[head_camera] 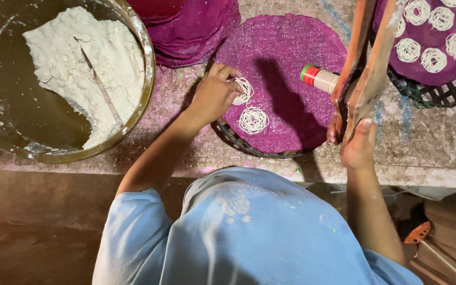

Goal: The person presses dough through a handheld wooden noodle press, extruding strands into round nests onto pink trays. They reload dough from a large basin, squeeze the press over each tray, and move filled trays aside as the nests accumulate.

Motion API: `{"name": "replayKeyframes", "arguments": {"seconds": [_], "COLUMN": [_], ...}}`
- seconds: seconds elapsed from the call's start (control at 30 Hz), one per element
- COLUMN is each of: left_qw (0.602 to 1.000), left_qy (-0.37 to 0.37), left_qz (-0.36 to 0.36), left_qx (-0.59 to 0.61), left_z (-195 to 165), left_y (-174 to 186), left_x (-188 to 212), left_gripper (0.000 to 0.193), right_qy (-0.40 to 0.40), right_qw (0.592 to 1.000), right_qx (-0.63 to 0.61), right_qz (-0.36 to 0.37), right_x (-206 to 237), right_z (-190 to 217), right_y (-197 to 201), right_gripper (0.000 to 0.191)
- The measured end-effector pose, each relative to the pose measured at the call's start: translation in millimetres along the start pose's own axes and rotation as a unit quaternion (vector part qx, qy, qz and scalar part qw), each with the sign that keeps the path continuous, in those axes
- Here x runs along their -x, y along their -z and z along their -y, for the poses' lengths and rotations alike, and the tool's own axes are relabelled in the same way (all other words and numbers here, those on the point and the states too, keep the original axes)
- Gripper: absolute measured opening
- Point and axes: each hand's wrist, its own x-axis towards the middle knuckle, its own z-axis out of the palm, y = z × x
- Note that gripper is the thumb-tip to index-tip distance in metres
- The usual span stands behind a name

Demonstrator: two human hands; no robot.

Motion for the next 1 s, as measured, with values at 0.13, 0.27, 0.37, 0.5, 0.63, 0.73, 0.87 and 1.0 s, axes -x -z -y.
{"name": "replayKeyframes", "arguments": {"seconds": [0.13,0.27,0.37,0.5,0.63,0.73,0.87,1.0], "left_qw": [0.999,0.989,0.985,0.978,0.987,0.997,0.999,0.996], "left_qy": [-0.025,-0.100,-0.118,-0.132,-0.086,-0.036,0.007,0.011], "left_qz": [0.004,0.025,0.028,0.035,0.050,0.010,-0.032,-0.032], "left_qx": [-0.046,-0.108,-0.123,-0.157,-0.123,-0.067,-0.042,-0.083], "left_z": [-2.2,-6.7,-6.9,-5.9,-6.0,-3.9,4.3,16.4], "left_y": [-7.9,-21.1,-26.8,-31.4,-31.3,-25.4,-19.9,-25.6], "left_x": [4.4,4.4,2.6,-1.8,-8.7,-13.9,-19.2,-23.9], "left_gripper": [0.014,0.023,0.027,0.018,0.010,0.008,0.008,0.006], "right_qy": [-0.016,-0.014,-0.012,-0.001,0.000,0.015,0.009,0.002], "right_qw": [1.000,1.000,0.999,0.999,0.999,0.999,0.998,0.997], "right_qx": [-0.022,-0.024,-0.034,-0.038,-0.034,-0.039,-0.055,-0.062], "right_qz": [0.008,0.001,0.003,0.002,-0.010,-0.020,-0.035,-0.039], "right_x": [0.6,1.0,1.8,4.9,10.4,14.4,17.3,19.8], "right_z": [-2.7,-5.7,-8.3,-11.8,-15.4,-17.6,-21.4,-27.9], "right_y": [0.0,-2.3,-2.2,-0.3,3.5,6.9,11.2,15.4], "right_gripper": [0.079,0.081,0.081,0.079,0.081,0.077,0.074,0.075]}}
